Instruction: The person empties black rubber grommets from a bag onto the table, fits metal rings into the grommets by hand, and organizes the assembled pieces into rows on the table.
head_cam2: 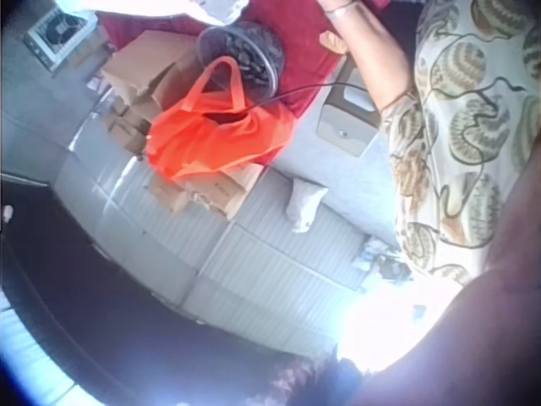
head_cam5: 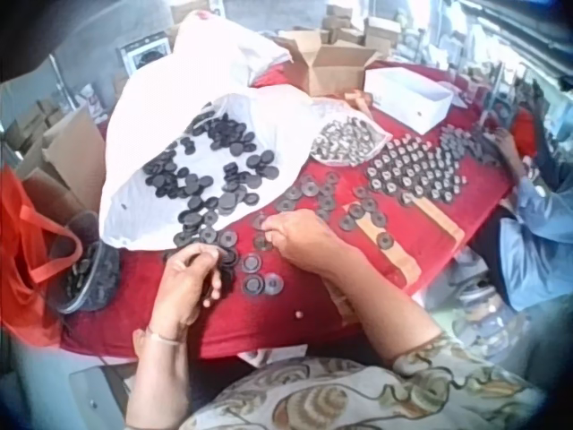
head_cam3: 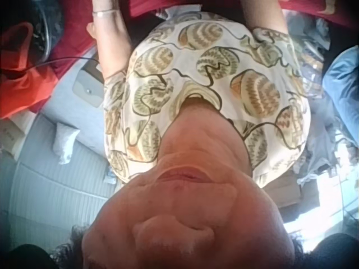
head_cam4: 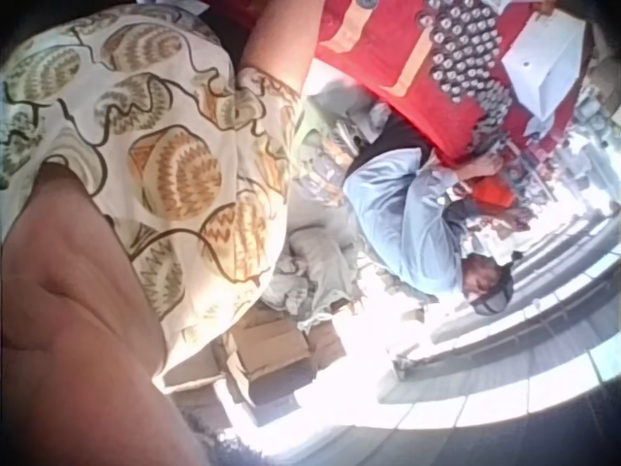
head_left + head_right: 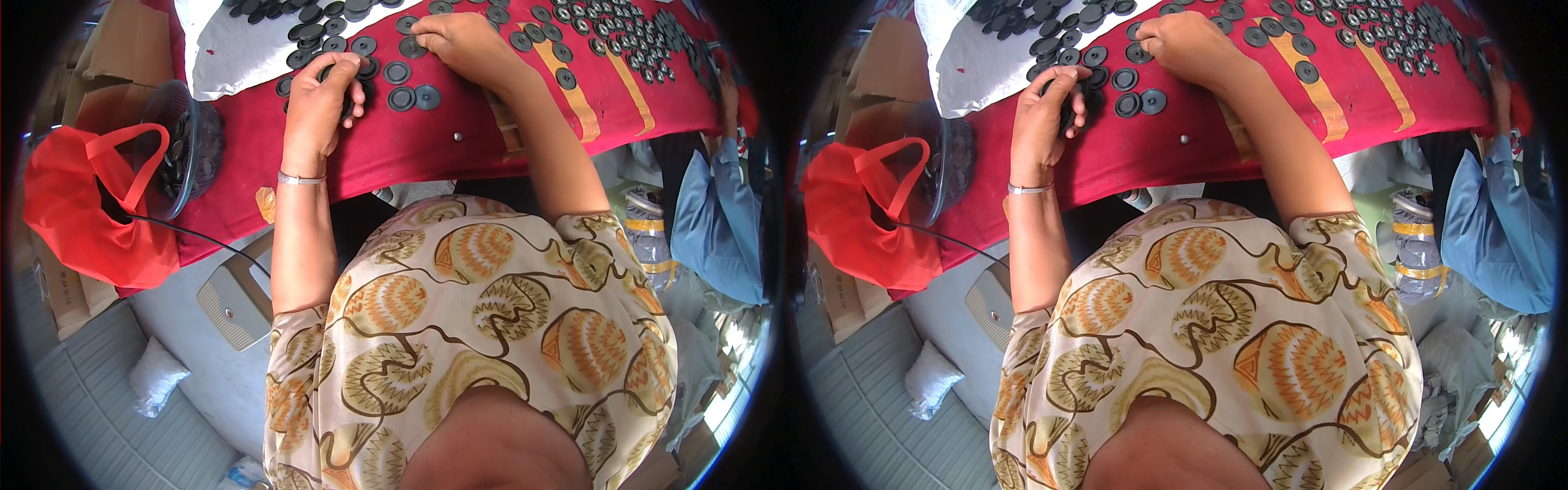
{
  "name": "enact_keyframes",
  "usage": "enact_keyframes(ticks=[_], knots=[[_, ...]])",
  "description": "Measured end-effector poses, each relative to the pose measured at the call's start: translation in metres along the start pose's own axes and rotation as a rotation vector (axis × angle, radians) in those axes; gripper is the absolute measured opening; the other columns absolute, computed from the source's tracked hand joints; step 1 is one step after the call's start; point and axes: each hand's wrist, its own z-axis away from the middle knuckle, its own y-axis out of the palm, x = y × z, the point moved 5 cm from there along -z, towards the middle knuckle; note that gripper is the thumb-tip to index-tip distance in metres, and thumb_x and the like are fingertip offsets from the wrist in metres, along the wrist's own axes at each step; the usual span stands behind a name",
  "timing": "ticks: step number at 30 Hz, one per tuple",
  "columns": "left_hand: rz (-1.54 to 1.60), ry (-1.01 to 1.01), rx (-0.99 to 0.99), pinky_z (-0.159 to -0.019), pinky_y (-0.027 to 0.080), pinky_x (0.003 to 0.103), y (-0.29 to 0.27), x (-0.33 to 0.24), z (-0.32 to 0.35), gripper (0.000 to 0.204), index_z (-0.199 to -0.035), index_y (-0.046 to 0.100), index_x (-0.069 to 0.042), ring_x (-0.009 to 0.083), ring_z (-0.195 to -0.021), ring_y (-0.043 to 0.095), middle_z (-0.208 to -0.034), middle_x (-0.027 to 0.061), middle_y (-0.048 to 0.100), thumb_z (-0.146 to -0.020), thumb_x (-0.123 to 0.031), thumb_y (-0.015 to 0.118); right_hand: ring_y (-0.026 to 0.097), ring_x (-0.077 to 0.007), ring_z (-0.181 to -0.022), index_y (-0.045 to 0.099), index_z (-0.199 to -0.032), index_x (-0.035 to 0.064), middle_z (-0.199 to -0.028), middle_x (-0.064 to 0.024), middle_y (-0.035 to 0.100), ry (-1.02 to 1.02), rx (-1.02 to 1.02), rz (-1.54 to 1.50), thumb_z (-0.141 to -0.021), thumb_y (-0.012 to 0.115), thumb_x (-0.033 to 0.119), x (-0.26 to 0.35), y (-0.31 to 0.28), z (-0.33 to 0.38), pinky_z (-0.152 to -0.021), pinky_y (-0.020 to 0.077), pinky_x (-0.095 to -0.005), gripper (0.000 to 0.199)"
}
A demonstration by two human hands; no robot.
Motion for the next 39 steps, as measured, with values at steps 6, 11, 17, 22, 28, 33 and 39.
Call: enact_keyframes(ticks=[6, 11, 17, 22, 28, 33, 39], knots=[[-0.620, 0.259, -0.106, -0.051, 0.043, 0.028, 0.013, -0.007, -0.016, 0.021, -0.095, 0.067, -0.005, 0.0174, -0.057, 0.057, -0.068, 0.0078, 0.062, -0.086, -0.024, 0.061, 0.063, -0.0328, -0.076, 0.061, -0.098, 0.0022, -0.078, -0.0152, 0.064, -0.112, -0.218, 0.025, -0.082, 0.061, 0.017, -0.002, -0.009, 0.006, -0.070, 0.0501, -0.0393, 0.022], [-1.413, 0.411, 0.060, -0.073, 0.050, 0.047, 0.042, -0.011, -0.023, 0.019, -0.092, 0.062, -0.004, 0.0391, -0.082, 0.063, -0.085, 0.0217, 0.065, -0.083, -0.020, 0.058, 0.061, -0.0351, -0.082, 0.062, -0.099, 0.0052, -0.085, -0.0160, 0.063, -0.033, 0.054, 0.015, -0.081, 0.062, 0.019, 0.036, -0.016, 0.022, -0.073, 0.0489, -0.0411, 0.023], [-1.456, 0.345, 0.125, -0.076, 0.051, 0.047, 0.047, -0.014, -0.032, 0.023, -0.093, 0.058, 0.000, 0.0380, -0.088, 0.063, -0.089, 0.0215, 0.066, -0.081, -0.021, 0.060, 0.057, -0.0297, -0.095, 0.058, -0.109, 0.0103, -0.099, -0.0104, 0.055, -0.007, 0.269, 0.160, -0.080, 0.065, 0.019, 0.050, -0.003, 0.052, -0.078, 0.0469, -0.0404, 0.030], [-1.259, 0.519, -0.023, -0.065, 0.049, 0.040, 0.026, -0.020, -0.023, 0.024, -0.091, 0.058, -0.001, 0.0317, -0.073, 0.064, -0.079, 0.0167, 0.065, -0.081, -0.021, 0.066, 0.057, -0.0307, -0.095, 0.057, -0.112, 0.0096, -0.100, -0.0118, 0.055, -0.002, 0.058, 0.177, -0.080, 0.065, 0.019, 0.039, -0.010, 0.047, -0.079, 0.0474, -0.0406, 0.034], [-0.591, 0.262, -0.290, -0.049, 0.040, 0.022, -0.055, -0.050, 0.011, 0.017, -0.084, 0.060, -0.003, 0.0082, -0.055, 0.053, -0.062, 0.0017, 0.057, -0.080, -0.017, 0.068, 0.058, -0.0307, -0.091, 0.058, -0.111, 0.0090, -0.098, -0.0117, 0.056, -0.103, 0.192, 0.036, -0.080, 0.064, 0.017, 0.056, 0.013, 0.052, -0.077, 0.0475, -0.0415, 0.032], [-1.032, 0.629, -0.802, -0.055, 0.043, 0.026, -0.181, -0.091, 0.066, 0.023, -0.093, 0.060, -0.002, 0.0112, -0.060, 0.055, -0.071, 0.0026, 0.060, -0.082, -0.020, 0.067, 0.059, -0.0310, -0.088, 0.060, -0.109, 0.0093, -0.097, -0.0112, 0.056, -0.084, 0.193, 0.047, -0.078, 0.066, 0.018, 0.053, 0.015, 0.032, -0.075, 0.0470, -0.0416, 0.032], [-1.662, 0.367, -0.686, -0.075, 0.050, 0.040, -0.234, -0.076, 0.082, 0.041, -0.107, 0.061, -0.001, 0.0378, -0.082, 0.065, -0.093, 0.0169, 0.068, -0.083, -0.034, 0.063, 0.059, -0.0309, -0.090, 0.059, -0.111, 0.0098, -0.100, -0.0113, 0.055, -0.111, 0.113, 0.175, -0.080, 0.063, 0.015, 0.042, 0.026, -0.006, -0.078, 0.0465, -0.0433, 0.032]])
